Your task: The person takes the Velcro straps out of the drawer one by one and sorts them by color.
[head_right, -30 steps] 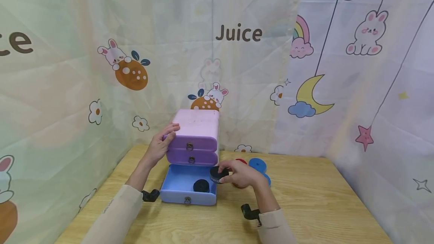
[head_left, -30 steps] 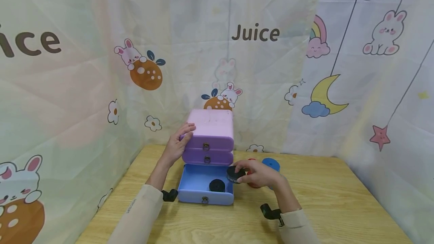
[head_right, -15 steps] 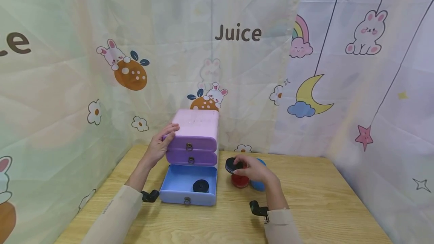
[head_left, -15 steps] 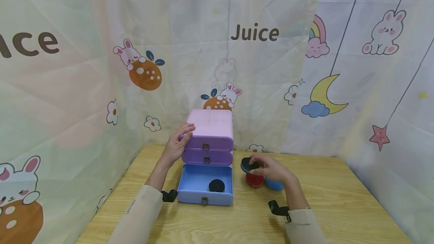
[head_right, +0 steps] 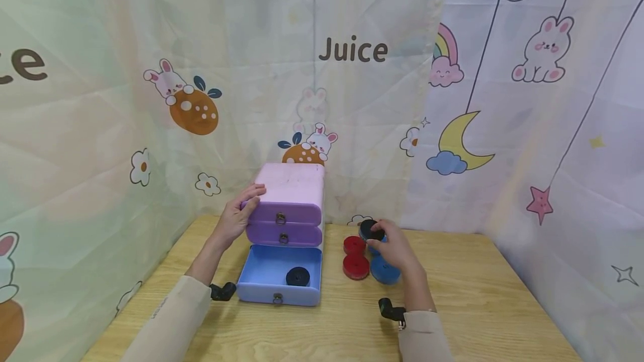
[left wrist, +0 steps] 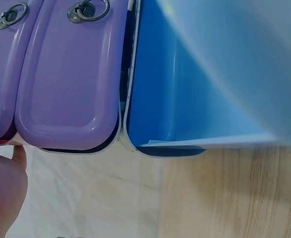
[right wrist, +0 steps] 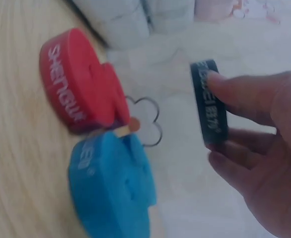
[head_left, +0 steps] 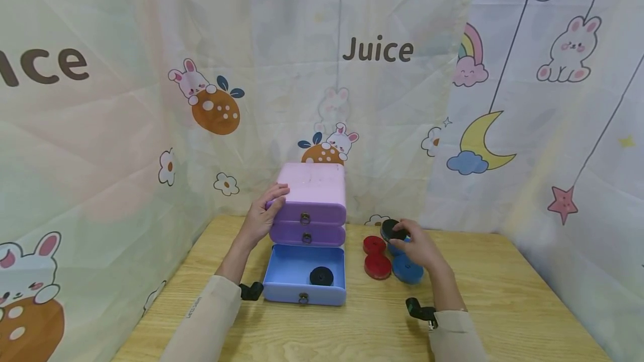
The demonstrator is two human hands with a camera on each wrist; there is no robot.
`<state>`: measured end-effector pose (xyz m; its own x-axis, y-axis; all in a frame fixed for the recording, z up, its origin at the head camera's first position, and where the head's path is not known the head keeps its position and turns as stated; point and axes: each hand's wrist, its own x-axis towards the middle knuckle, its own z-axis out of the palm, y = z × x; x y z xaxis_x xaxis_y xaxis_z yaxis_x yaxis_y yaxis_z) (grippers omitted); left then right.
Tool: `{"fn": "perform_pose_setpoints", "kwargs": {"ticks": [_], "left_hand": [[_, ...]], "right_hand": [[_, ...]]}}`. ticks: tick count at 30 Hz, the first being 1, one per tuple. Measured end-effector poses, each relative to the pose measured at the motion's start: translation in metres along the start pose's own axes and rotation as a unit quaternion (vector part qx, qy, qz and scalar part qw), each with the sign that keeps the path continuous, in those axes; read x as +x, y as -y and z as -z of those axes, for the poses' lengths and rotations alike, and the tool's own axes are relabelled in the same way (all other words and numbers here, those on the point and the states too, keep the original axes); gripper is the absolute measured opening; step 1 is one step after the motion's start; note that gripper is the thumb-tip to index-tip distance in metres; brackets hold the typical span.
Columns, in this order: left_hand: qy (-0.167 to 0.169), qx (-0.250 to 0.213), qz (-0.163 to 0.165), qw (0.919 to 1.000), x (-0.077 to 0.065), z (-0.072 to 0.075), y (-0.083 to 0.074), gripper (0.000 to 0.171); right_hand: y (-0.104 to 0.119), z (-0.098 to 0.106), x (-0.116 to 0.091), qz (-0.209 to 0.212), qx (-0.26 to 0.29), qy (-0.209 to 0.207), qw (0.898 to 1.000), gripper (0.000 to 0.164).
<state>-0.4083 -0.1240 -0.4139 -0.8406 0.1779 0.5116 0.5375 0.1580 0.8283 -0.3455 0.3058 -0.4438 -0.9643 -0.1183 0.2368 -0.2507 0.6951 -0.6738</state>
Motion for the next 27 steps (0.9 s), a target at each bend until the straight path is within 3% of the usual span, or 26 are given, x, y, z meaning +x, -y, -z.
{"fn": "perform_pose_setpoints", "kwargs": {"ticks": [5,13,20,27], "left_hand": [[0.0,-0.004,0.002,1.0,0.001,0.0,0.001,0.035],[0.0,0.003,0.018,0.9998,0.001,-0.001,-0.001,0.038],[0.003,0.001,0.024,0.9997,-0.006,-0.002,-0.029,0.039],[0.004,0.001,0.025,0.9997,-0.008,-0.001,-0.029,0.039]], "right_hand": [[-0.018,0.002,0.0,-0.059,-0.02,-0.051,0.997,0.038],[-0.034,0.003,-0.002,-0.095,-0.018,-0.082,0.992,0.041],[-0.041,0.005,-0.002,-0.131,-0.035,-0.101,0.986,0.045],[-0.051,0.006,-0.007,-0.152,-0.039,-0.111,0.981,0.046]]}}
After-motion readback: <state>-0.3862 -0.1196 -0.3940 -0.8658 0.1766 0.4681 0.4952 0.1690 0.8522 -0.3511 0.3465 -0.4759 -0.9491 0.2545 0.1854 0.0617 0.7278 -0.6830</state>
